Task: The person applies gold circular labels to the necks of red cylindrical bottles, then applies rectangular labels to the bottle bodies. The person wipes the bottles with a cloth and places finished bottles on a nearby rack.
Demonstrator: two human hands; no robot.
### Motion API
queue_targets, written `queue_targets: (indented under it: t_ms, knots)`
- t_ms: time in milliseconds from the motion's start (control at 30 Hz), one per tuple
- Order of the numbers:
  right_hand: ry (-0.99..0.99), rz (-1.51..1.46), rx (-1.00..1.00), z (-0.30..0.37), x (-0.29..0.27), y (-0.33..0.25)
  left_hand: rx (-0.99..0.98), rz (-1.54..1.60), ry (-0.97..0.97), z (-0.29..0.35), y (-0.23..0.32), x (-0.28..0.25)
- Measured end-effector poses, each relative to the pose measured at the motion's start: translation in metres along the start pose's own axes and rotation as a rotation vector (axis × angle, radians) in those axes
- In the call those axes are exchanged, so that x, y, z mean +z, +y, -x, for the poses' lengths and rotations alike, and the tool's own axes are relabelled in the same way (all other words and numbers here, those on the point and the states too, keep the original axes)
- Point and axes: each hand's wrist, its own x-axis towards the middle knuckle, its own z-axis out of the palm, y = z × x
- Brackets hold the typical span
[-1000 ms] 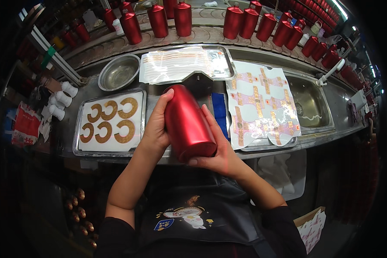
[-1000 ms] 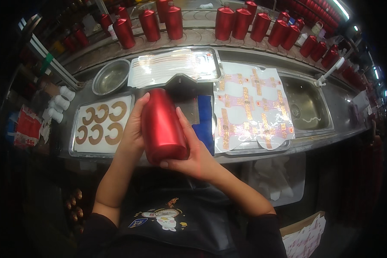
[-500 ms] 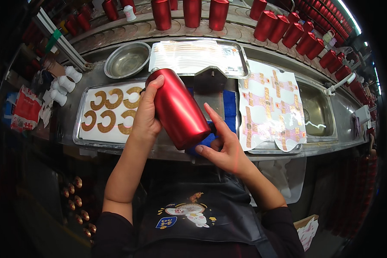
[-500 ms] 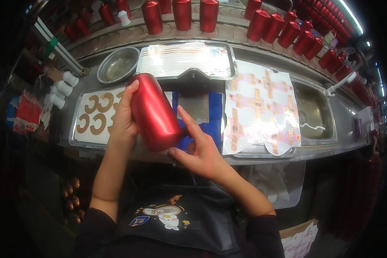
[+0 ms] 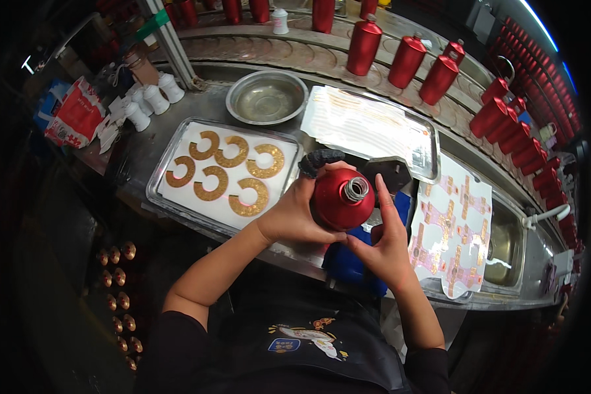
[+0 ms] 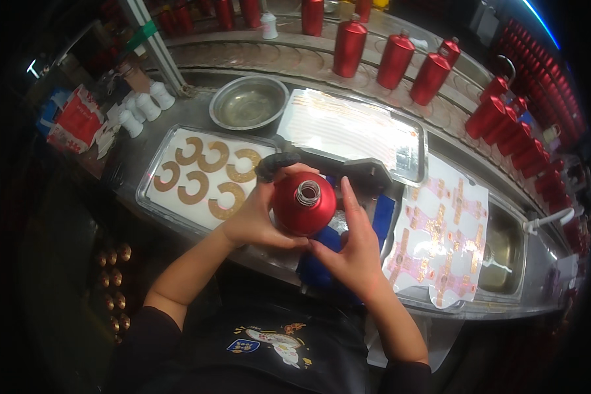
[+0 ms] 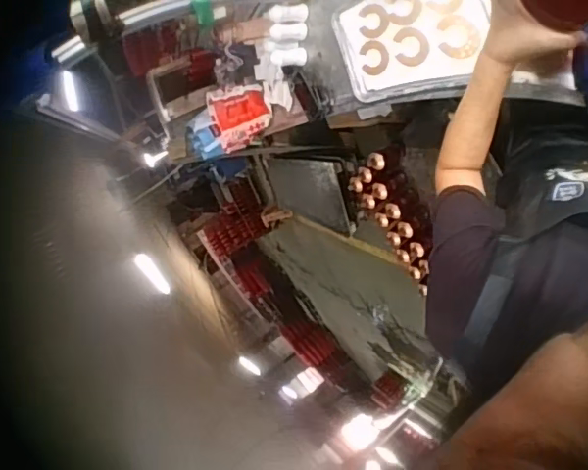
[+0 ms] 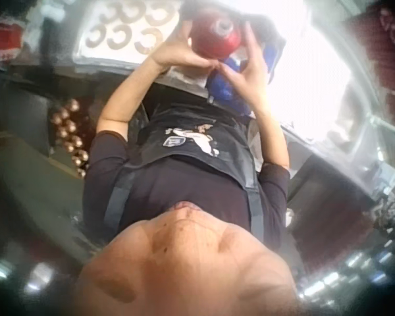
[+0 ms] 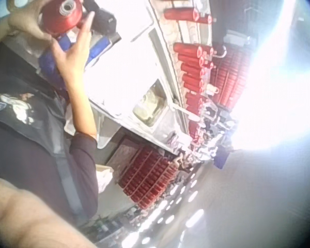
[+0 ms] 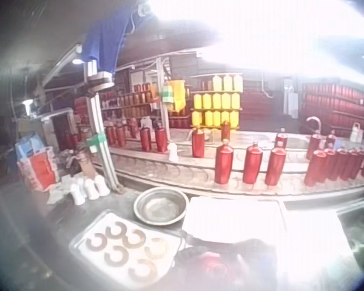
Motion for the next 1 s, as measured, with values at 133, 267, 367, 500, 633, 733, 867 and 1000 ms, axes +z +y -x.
queue_targets:
  t_ms: [133, 267, 367, 500, 633, 733, 867, 1000]
  knots:
    - [-0.049, -0.011, -0.088, -0.011, 0.014, 0.014, -0.219, 0.071, -0.133, 0.002, 0.001, -0.02]
    - [-0.073, -0.011, -0.036, -0.004, 0.018, 0.02, -0.217, 0.036, -0.146, 0.016, -0.017, -0.042]
    - [-0.084, -0.089, 0.073, 0.0, 0.012, 0.021, -0.259, 0.094, 0.211, 0.041, -0.048, -0.098]
    - [-0.104, -0.051, 0.275, 0.001, 0.002, 0.022, -0.716, -1.189, 0.658, 0.087, -0.093, -0.206]
    - [-0.067, -0.041, 0.275, 0.001, -0.002, 0.023, -0.773, -1.284, 0.583, 0.098, -0.124, -0.256]
    - [-0.04, -0.051, 0.309, 0.001, -0.004, 0.025, -0.852, -1.184, 0.644, 0.091, -0.128, -0.271]
    - [-0.02, -0.086, 0.302, -0.002, -0.004, 0.031, -0.8, -1.114, 0.764, 0.086, -0.13, -0.286]
    - [-0.014, -0.123, 0.288, 0.0, -0.003, 0.032, -0.741, -1.066, 0.879, 0.088, -0.137, -0.29]
